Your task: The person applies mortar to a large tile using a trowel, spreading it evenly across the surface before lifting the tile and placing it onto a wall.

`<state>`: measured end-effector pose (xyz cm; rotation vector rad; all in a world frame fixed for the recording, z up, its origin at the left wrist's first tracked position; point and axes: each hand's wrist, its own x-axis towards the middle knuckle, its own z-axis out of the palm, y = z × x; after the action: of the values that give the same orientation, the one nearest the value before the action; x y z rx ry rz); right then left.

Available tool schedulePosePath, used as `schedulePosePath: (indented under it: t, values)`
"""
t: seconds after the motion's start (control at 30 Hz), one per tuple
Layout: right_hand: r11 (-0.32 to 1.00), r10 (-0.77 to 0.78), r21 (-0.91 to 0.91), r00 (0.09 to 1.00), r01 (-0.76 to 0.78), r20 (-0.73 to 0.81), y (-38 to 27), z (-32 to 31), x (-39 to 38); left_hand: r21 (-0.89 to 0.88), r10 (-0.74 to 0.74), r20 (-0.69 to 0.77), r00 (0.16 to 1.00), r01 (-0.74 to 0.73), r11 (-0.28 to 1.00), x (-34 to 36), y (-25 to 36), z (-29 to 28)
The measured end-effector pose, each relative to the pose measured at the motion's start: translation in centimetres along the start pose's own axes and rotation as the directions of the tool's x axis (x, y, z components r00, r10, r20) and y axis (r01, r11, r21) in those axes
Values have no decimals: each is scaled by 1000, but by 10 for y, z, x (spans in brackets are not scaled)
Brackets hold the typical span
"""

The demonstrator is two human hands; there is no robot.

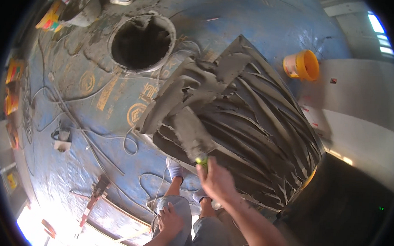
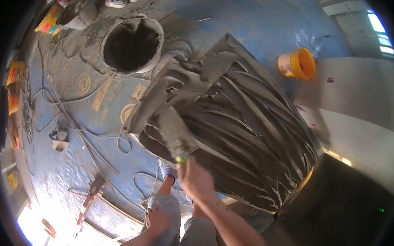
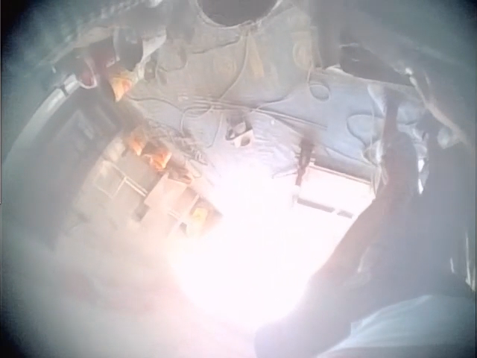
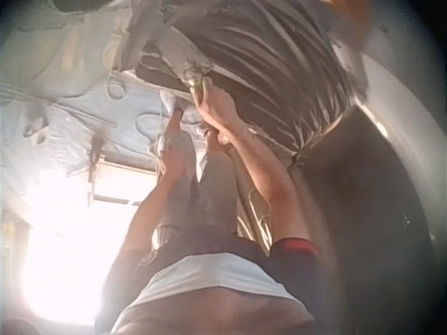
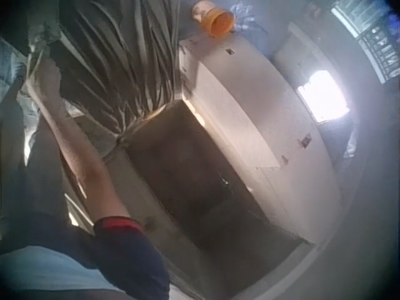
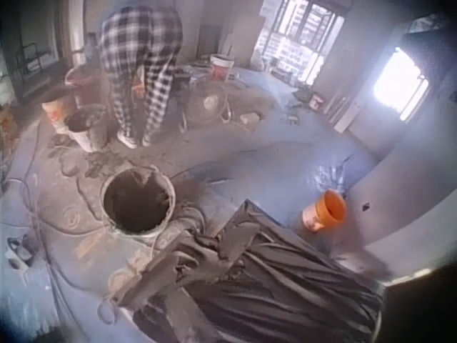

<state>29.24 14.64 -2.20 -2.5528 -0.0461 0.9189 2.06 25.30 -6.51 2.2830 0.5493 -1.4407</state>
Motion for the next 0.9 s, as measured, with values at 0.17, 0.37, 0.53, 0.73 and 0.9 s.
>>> schedulePosePath:
  t: [0.17,0.37,0.53,0.73,0.9]
  values:
    - [628,497,668,866,-399,50,41,-29,28,2,-9,34,999,9,1000,-2,6,-4]
    - [769,200,609,978,-194,60,-11,-38,27,105,19,63,998,-26,994,2,9,-1]
    - [937,248,294,951,-187,-186,60,-40,45,82,8,141,990,-20,996,-3,13,-24]
    - [431,315,822,916,-371,248,8,18,-26,195,60,69,996,-72,978,-5,25,-7]
    - [954,162,261,986,-146,-39,46,34,-58,161,53,26,998,-57,985,-3,-1,-2]
